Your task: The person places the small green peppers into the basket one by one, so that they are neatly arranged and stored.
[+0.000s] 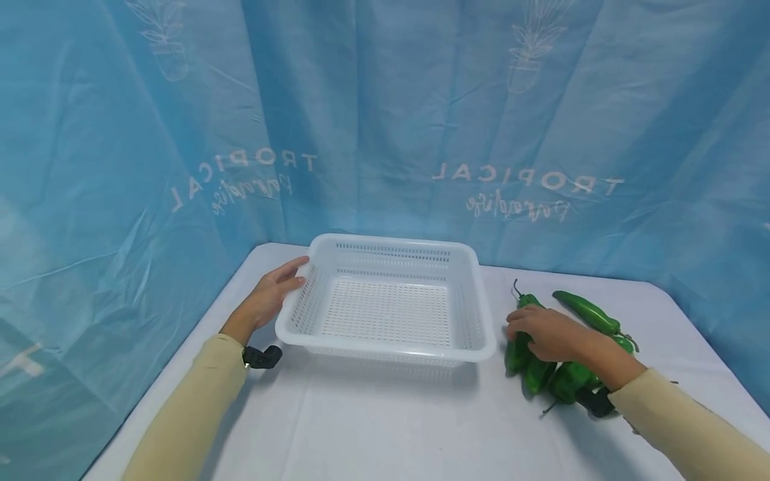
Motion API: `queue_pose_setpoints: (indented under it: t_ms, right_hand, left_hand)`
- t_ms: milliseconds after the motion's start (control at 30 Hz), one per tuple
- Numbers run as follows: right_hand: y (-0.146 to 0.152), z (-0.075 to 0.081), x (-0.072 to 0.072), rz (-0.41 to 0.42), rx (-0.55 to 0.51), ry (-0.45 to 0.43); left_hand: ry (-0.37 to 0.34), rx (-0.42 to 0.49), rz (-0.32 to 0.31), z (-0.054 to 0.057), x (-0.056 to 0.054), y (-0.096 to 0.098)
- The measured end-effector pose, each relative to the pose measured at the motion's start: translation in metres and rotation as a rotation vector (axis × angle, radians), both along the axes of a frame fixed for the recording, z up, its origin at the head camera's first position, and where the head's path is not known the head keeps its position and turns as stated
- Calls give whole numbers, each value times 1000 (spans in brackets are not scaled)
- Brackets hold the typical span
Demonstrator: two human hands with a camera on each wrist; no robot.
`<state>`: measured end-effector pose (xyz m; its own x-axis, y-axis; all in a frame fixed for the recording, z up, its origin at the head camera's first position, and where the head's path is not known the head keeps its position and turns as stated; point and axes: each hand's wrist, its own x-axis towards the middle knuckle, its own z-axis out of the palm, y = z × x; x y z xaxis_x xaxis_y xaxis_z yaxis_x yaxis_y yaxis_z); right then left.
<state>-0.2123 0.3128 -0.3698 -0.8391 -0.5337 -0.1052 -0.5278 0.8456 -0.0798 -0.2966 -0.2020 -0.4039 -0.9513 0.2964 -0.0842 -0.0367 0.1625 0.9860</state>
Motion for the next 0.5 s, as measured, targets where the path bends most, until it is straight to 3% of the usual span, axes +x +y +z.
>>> queue_pose_setpoints:
  t_ms: [233, 500]
  right_hand:
    - [7, -8, -5, 36, 32, 110]
    - [12, -11, -11, 17, 50, 135]
  left_hand:
    - [-6, 9, 23, -1, 1, 4]
    - [-10, 6, 42, -1, 2, 3]
